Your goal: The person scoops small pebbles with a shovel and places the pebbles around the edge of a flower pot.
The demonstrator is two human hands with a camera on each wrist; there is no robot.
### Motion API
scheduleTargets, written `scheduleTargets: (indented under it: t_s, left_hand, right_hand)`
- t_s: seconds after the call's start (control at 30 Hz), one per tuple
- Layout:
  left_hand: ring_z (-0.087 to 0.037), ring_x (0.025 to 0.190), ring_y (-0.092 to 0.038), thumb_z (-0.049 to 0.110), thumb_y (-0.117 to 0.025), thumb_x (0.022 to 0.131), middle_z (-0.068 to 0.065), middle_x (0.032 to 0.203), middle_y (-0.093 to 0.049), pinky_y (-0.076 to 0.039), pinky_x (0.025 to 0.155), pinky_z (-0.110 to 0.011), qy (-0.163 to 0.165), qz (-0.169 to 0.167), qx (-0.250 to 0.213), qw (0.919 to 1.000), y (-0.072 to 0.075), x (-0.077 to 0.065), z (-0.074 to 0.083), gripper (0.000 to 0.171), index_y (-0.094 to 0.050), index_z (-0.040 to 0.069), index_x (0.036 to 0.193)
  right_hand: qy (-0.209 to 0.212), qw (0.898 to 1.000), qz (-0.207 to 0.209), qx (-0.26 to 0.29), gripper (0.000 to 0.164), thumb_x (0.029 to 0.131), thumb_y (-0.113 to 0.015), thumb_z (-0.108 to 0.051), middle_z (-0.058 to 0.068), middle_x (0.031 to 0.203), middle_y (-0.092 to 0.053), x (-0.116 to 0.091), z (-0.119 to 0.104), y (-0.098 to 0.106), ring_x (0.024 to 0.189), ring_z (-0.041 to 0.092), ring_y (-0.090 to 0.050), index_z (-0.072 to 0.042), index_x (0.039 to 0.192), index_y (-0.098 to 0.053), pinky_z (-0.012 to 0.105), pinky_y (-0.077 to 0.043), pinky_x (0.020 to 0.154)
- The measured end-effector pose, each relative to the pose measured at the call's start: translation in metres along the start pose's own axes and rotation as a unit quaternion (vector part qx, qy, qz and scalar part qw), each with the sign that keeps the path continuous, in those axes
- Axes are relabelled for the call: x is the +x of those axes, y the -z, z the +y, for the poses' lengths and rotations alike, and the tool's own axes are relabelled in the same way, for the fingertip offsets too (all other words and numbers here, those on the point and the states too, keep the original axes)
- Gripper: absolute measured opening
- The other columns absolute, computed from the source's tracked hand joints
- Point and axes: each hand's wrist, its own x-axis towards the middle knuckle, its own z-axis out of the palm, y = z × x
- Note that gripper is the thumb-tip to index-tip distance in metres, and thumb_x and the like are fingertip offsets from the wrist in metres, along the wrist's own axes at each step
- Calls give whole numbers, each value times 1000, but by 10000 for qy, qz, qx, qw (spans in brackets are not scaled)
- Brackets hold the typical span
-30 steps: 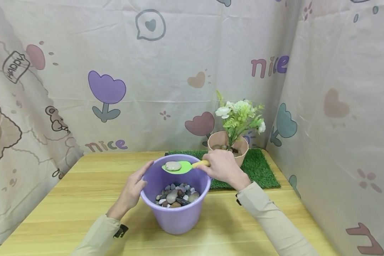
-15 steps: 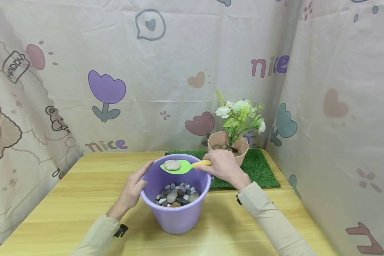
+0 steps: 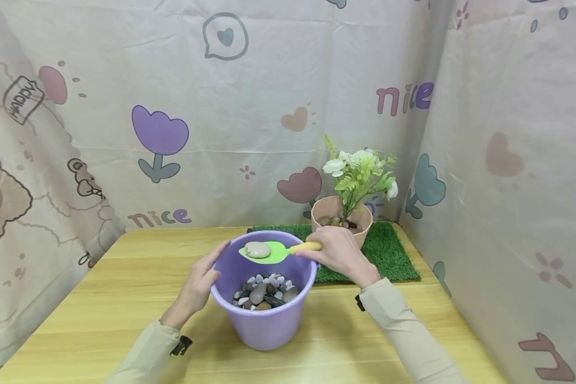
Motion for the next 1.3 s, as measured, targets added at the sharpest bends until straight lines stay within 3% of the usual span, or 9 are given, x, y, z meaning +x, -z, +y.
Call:
scheduleTargets:
  t_s: [0.3, 0.9, 1.07, 1.3]
  left_hand:
    - [-35, 134, -49, -1, -43, 82, -20, 145, -50, -38, 112, -50, -7, 0, 7, 10000, 0, 0, 0, 63, -44, -1, 145]
    - [-37, 132, -50, -2, -43, 82, -20, 145, -50, -41, 109, -52, 26, -14, -28, 10000, -1, -2, -1, 64, -43, -2, 146]
    - [-37, 132, -50, -2, -43, 81, -21, 146, -49, -41, 109, -53, 13, -9, -45, 10000, -1, -2, -1, 64, -43, -3, 145]
    - [-37, 132, -50, -3, -43, 82, -20, 146, -49, -40, 110, -52, -86, -29, -41, 10000, -1, 0, -1, 63, -42, -4, 146]
  right_hand:
    - [-37, 9993, 263, 262, 20, 74, -80, -45, -19, 66, -56, -4, -2, -3, 54, -3, -45, -30, 70, -68, 15, -38, 48]
    - [47, 9974, 568, 434, 21, 74, -81, -40, -19, 61, -55, -7, -3, -7, 52, -3, -44, -31, 65, -65, 14, -38, 49]
    - [-144, 9983, 528, 191, 17, 72, -82, -43, -20, 65, -57, -11, -3, 2, 56, -4, -48, -31, 73, -70, 16, -42, 51]
    - [-613, 9951, 677, -365, 24, 66, -86, -41, -14, 67, -64, -19, 9, 28, 56, 1, -48, -24, 81, -78, 22, -41, 50]
